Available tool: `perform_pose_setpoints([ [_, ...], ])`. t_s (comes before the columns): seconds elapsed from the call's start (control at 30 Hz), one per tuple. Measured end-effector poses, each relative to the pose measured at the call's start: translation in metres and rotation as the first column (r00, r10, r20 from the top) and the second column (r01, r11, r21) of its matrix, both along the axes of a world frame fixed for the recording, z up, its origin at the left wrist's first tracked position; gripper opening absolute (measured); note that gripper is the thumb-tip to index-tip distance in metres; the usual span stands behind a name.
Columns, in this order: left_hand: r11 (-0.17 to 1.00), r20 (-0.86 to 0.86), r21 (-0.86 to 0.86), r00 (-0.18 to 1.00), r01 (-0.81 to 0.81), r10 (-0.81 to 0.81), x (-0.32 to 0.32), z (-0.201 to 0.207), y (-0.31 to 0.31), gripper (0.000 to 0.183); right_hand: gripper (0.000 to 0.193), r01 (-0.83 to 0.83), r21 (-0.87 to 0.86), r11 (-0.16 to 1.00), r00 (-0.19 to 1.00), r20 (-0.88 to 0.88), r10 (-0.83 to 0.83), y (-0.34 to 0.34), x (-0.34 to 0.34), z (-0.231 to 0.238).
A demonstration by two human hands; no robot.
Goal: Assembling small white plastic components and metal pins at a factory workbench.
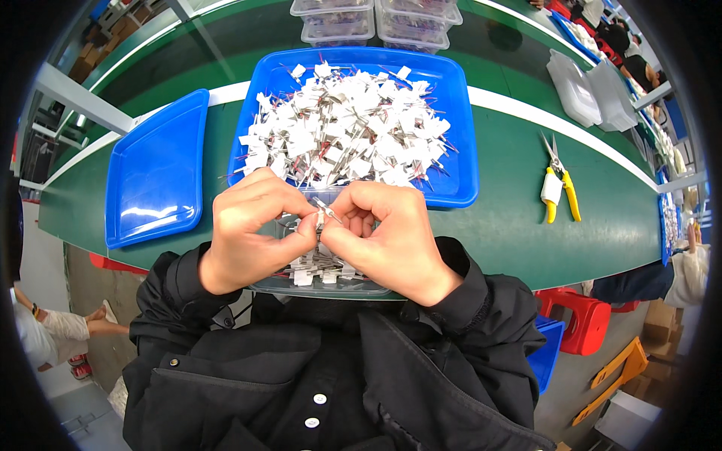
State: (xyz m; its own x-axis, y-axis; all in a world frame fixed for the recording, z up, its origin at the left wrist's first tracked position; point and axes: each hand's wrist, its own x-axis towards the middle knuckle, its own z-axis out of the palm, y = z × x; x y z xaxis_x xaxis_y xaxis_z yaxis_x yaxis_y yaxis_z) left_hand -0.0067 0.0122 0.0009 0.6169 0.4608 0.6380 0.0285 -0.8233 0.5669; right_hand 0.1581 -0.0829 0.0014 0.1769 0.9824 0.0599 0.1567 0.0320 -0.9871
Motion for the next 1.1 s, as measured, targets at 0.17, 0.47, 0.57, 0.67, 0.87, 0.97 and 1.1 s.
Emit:
perform_pose_setpoints([
  [0.17, 0.997, -0.052, -0.071, 0.998, 0.041, -0.044, -0.004, 0.002, 0.003, 0.011, 0.012, -0.038, -0.033, 0.999, 0.999, 0.027, 0.039, -0.001, 0.003, 0.003],
  [0.47, 0.892, -0.197, -0.449, 0.969, 0.047, -0.150, -0.007, 0.007, 0.005, 0.009, 0.012, -0.152, 0.156, 0.976, 0.930, 0.358, 0.088, 0.001, 0.013, 0.012],
  [0.57, 0.959, -0.099, -0.269, 0.987, 0.093, -0.123, -0.002, 0.004, 0.005, 0.011, 0.016, -0.087, 0.024, 0.996, 0.995, 0.044, 0.086, -0.001, 0.005, 0.010],
  [0.67, 0.990, -0.020, -0.062, 0.991, 0.130, -0.131, 0.001, 0.001, 0.003, 0.014, 0.020, -0.088, 0.016, 0.996, 0.985, -0.151, 0.090, -0.001, 0.004, 0.007],
  [0.87, 0.991, -0.032, -0.037, 0.991, 0.131, -0.132, 0.000, 0.000, 0.002, 0.016, 0.018, -0.125, 0.106, 0.986, 0.991, 0.066, 0.119, 0.000, 0.005, 0.000],
  [0.97, 0.979, -0.035, -0.136, 0.987, 0.149, -0.155, -0.002, 0.002, 0.002, 0.014, 0.016, -0.136, 0.201, 0.970, 0.980, 0.168, 0.103, 0.001, 0.008, -0.004],
  [1.1, 0.896, -0.081, -0.428, 0.982, 0.121, -0.171, -0.007, 0.002, 0.003, 0.010, 0.013, -0.111, 0.213, 0.971, 0.994, 0.045, 0.104, 0.001, 0.005, 0.001],
])
